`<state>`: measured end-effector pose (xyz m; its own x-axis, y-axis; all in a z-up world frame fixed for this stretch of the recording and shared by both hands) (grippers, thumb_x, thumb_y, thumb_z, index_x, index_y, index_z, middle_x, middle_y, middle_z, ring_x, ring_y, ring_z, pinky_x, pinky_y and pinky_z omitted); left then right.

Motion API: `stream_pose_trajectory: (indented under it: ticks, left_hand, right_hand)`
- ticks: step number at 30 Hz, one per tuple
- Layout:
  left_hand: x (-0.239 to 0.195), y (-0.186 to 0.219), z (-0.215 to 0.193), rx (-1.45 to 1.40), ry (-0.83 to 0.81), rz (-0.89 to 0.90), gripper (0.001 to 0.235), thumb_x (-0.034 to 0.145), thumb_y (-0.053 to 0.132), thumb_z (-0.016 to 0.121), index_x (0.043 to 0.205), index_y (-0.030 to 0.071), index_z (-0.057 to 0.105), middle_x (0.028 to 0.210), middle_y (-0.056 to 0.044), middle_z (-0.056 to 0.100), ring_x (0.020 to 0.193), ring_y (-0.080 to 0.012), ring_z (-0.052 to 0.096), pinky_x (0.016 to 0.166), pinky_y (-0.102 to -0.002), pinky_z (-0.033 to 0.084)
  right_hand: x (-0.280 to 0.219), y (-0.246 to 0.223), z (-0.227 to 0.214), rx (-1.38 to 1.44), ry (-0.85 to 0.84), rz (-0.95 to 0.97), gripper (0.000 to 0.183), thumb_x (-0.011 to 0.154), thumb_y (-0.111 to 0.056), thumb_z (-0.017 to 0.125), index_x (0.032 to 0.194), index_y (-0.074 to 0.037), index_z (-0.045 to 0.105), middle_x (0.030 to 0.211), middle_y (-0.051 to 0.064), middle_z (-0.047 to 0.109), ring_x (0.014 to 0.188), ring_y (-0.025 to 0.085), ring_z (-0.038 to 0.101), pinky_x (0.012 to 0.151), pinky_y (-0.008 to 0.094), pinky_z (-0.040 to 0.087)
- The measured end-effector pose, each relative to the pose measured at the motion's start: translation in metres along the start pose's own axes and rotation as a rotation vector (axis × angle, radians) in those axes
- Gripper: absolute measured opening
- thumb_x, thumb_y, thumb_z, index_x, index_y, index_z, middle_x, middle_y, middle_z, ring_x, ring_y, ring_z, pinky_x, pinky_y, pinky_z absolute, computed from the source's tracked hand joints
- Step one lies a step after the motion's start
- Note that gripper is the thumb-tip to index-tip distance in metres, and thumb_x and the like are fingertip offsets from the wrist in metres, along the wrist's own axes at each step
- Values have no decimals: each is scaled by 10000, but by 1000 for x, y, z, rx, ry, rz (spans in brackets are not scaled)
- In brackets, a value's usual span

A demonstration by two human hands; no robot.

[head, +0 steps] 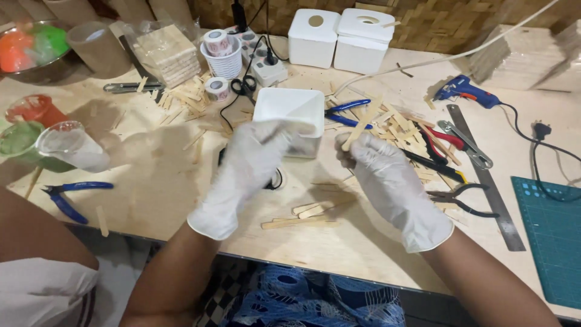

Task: The person is gluing popsicle sticks onto a white plastic container to create a decorative exterior.

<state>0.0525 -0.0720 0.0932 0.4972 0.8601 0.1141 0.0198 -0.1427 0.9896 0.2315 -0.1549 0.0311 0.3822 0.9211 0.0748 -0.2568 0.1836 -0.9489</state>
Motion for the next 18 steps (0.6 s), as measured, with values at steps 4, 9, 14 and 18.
stream_pose_trajectory:
  ticks: [4, 9, 14, 18]
  left_hand:
    - [31, 13, -29, 362, 64, 273, 214, 1014, 382, 634, 981, 256, 803, 853, 37, 789, 887, -55, 705, 905, -241, 503]
    - [60, -55, 24, 1358, -113, 559, 413, 811, 367, 759, 1217, 295, 732, 1038, 12, 751, 1166, -205, 634, 1027, -442, 392]
    - [63, -83, 26, 1453, -276, 582, 339, 838, 360, 723, 1167, 284, 690, 1038, 7, 761, 1157, -193, 636, 1069, -441, 328]
    - [75, -72, 31, 1311, -418, 460, 332, 918, 402, 639, 1201, 234, 680, 1035, -53, 783, 1058, -277, 712, 948, -435, 477]
  right_hand:
    - [17, -16, -45, -11, 112, -26, 87, 967, -169, 711, 904, -109, 704, 962, 60, 756, 890, 166, 703, 880, 281, 534]
    - [37, -1, -98, -169, 247, 1, 111, 1011, -121, 677, 911, -116, 726, 885, 51, 749, 837, 101, 701, 875, 224, 560]
    - [28, 12, -107, -220, 346, 77, 68, 904, -151, 791, 964, -128, 768, 944, 25, 776, 827, 76, 674, 842, 221, 556]
    - [29, 12, -103, -253, 382, 101, 207, 843, -173, 848, 1035, -121, 795, 971, 49, 787, 864, 83, 663, 872, 250, 555]
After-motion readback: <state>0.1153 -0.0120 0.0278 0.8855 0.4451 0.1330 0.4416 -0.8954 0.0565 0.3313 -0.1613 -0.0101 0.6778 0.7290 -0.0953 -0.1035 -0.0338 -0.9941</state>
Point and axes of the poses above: each hand's wrist, its own x-axis towards the middle knuckle, its own z-axis out of the palm, y = z × x, the point moved 9 cm from there along x, towards the middle knuckle
